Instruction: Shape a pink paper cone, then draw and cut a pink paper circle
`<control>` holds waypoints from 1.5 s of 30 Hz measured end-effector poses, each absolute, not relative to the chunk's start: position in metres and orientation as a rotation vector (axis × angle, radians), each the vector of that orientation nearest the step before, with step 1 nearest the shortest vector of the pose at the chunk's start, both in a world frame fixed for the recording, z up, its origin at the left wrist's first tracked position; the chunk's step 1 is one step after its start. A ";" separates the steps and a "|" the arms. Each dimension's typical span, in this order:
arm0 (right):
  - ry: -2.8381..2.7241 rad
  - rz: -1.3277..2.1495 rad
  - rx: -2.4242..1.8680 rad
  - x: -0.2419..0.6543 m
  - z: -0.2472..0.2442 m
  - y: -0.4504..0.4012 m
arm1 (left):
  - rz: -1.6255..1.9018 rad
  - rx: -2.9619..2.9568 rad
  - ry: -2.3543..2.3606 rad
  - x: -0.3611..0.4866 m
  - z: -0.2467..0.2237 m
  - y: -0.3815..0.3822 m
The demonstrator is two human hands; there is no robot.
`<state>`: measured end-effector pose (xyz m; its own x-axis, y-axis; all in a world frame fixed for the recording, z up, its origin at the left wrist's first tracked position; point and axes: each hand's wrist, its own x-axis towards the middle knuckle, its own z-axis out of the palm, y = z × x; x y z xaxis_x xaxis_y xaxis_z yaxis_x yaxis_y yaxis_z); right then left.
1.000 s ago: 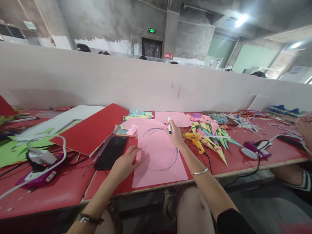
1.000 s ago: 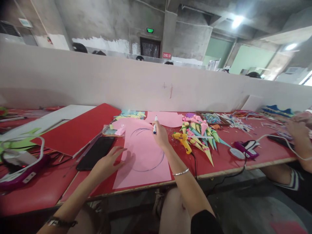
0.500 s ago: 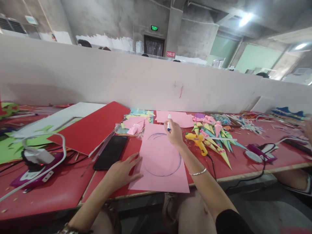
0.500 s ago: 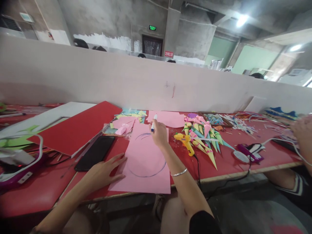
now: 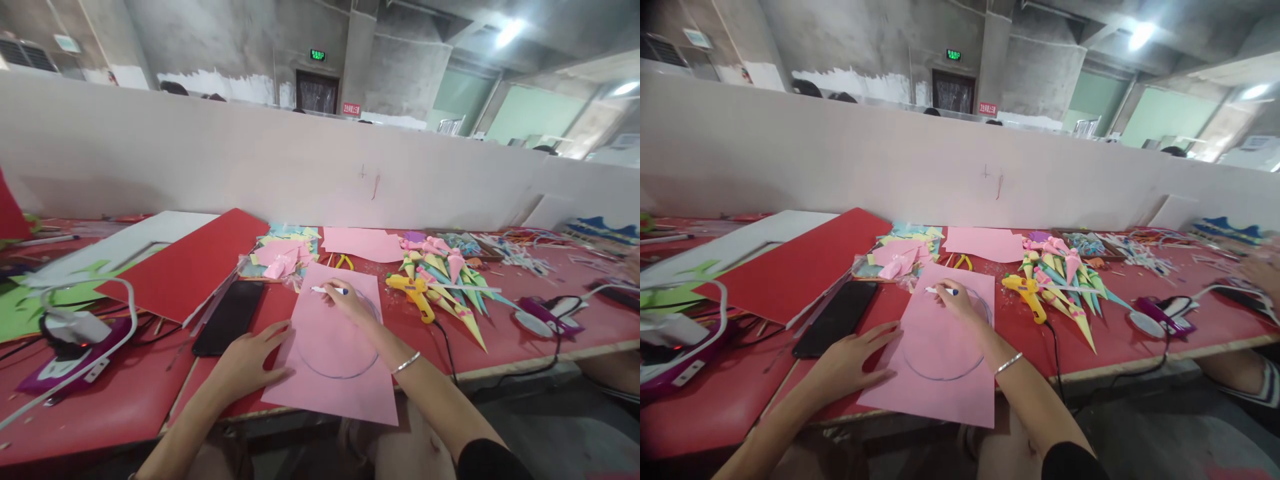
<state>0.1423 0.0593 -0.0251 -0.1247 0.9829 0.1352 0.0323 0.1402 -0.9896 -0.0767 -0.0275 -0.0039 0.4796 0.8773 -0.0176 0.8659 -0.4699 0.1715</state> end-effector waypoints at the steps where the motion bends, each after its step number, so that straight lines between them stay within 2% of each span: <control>1: -1.366 1.176 -1.085 0.142 -0.026 0.060 | 0.119 2.565 1.522 -0.078 -0.006 -0.027; 18: -1.477 1.078 -1.062 0.143 -0.032 0.058 | 0.252 2.499 1.528 -0.080 -0.011 -0.028; 27: -1.602 1.330 -0.945 0.148 -0.018 0.045 | 0.266 2.509 1.507 -0.082 -0.011 -0.028; 36: -1.612 1.346 -0.945 0.154 -0.014 0.045 | 0.271 2.523 1.518 -0.083 -0.012 -0.028; 45: -1.788 1.548 -0.817 0.145 -0.015 0.026 | 0.307 2.511 1.570 -0.083 -0.014 -0.030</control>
<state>0.1453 0.0263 -0.0146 -0.6102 0.7898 0.0622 0.0519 0.1182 -0.9916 -0.0829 -0.0303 -0.0138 0.4263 0.9004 0.0865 0.8666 -0.4340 0.2463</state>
